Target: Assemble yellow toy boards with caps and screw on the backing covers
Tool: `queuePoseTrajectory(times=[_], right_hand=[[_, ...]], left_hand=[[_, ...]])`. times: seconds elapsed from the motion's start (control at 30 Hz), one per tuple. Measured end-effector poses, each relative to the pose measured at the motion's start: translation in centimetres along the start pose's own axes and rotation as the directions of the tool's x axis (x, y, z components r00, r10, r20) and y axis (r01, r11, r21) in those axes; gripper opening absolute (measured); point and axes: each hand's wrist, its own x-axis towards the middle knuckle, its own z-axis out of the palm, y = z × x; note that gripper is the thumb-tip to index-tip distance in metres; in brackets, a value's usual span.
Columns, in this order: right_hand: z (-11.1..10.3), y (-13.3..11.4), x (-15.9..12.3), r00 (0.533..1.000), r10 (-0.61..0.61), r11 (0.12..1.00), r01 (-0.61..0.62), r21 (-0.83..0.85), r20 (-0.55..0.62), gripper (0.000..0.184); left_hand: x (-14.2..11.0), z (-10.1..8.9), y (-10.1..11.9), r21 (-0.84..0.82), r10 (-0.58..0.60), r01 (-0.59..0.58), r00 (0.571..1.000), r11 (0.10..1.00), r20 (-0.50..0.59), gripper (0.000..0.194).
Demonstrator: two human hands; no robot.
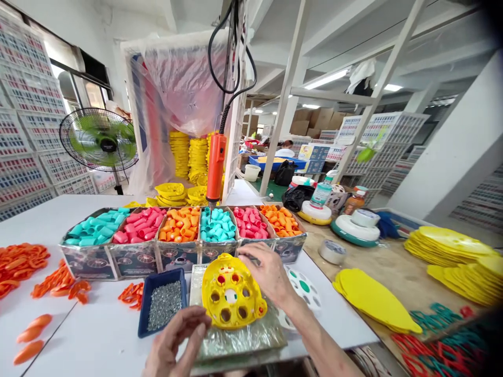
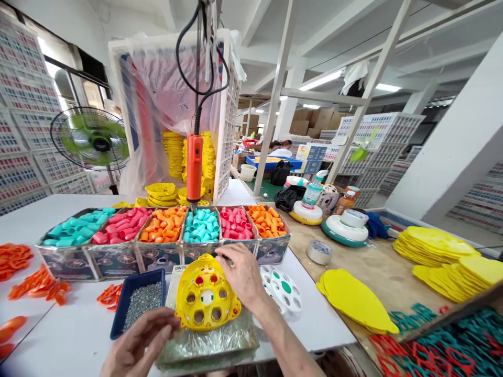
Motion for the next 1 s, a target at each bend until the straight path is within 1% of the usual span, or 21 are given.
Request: queuePoseTrajectory(times=[0.03,0.07,0.1,0.13,0.17,0.2,0.27,0.3,0.33,0.4,0.5,0.6,0.73,0.83,0.93,1.0], right_hand=[[-0.5,0.4,0.8,1.000,0.006,0.999,-0.007,-0.035,-0.010,0.017],[-0.9,0.9,1.8,1.000,0.011,0.998,-0.012,-0.067,-0.015,0.017],[-1.2,1.3,2.7,1.000,0.014,0.995,-0.015,-0.094,-0.011,0.016],[-1.3,1.6,3.7,1.000,0.014,0.993,-0.014,-0.116,-0.002,0.016],[-1.4,1.9,4.6,1.000,0.011,0.991,-0.010,-0.136,0.009,0.016],[-1.3,2.1,5.5,1.000,0.006,0.987,-0.003,-0.160,0.023,0.016],[-0.7,2.4,7.1,0.998,-0.006,0.978,0.018,-0.209,0.060,0.020],[-0.3,2.4,7.7,0.997,-0.009,0.972,0.028,-0.233,0.082,0.023],[0.1,2.4,8.2,0.995,-0.009,0.967,0.035,-0.254,0.103,0.025],[1.0,2.4,9.1,0.989,0.001,0.956,0.042,-0.290,0.146,0.026],[2.2,2.6,9.9,0.982,0.038,0.941,0.027,-0.337,0.183,0.023],[2.8,2.9,10.3,0.978,0.092,0.925,-0.015,-0.380,0.187,0.022],[2.9,3.2,10.7,0.972,0.128,0.912,-0.037,-0.409,0.197,0.025],[2.8,3.3,10.8,0.971,0.140,0.908,-0.047,-0.417,0.195,0.022],[2.8,3.4,10.8,0.971,0.139,0.912,-0.049,-0.408,0.194,0.017],[2.9,3.4,10.7,0.972,0.134,0.917,-0.048,-0.396,0.193,0.017]], left_hand=[[1.0,-0.4,0.6,0.107,0.076,-0.070,0.996,0.992,-0.046,0.026],[2.2,-0.8,1.1,0.219,0.172,-0.149,0.981,0.964,-0.093,0.021],[3.6,-1.2,1.6,0.329,0.283,-0.237,0.954,0.914,-0.099,0.018],[5.1,-1.5,2.0,0.426,0.388,-0.328,0.920,0.843,-0.060,0.017],[6.7,-1.8,2.4,0.512,0.482,-0.401,0.875,0.760,-0.030,0.017],[8.3,-2.0,2.7,0.592,0.537,-0.443,0.843,0.673,0.020,0.017],[11.2,-2.3,3.1,0.735,0.585,-0.461,0.804,0.497,0.109,0.020],[12.5,-2.4,3.3,0.790,0.583,-0.447,0.800,0.419,0.143,0.022],[13.7,-2.6,3.5,0.834,0.578,-0.422,0.800,0.356,0.158,0.024],[15.7,-2.8,3.8,0.880,0.569,-0.375,0.808,0.293,0.155,0.026],[17.7,-3.2,4.2,0.910,0.557,-0.324,0.819,0.258,0.134,0.028],[18.8,-3.7,4.2,0.929,0.526,-0.286,0.841,0.236,0.125,0.025],[19.4,-4.1,3.7,0.931,0.499,-0.251,0.862,0.264,0.091,0.021],[19.6,-4.4,3.3,0.914,0.512,-0.262,0.856,0.310,0.071,0.023],[19.5,-4.6,3.1,0.883,0.542,-0.308,0.837,0.355,0.074,0.025],[19.4,-4.7,3.0,0.857,0.565,-0.339,0.822,0.388,0.070,0.026]])
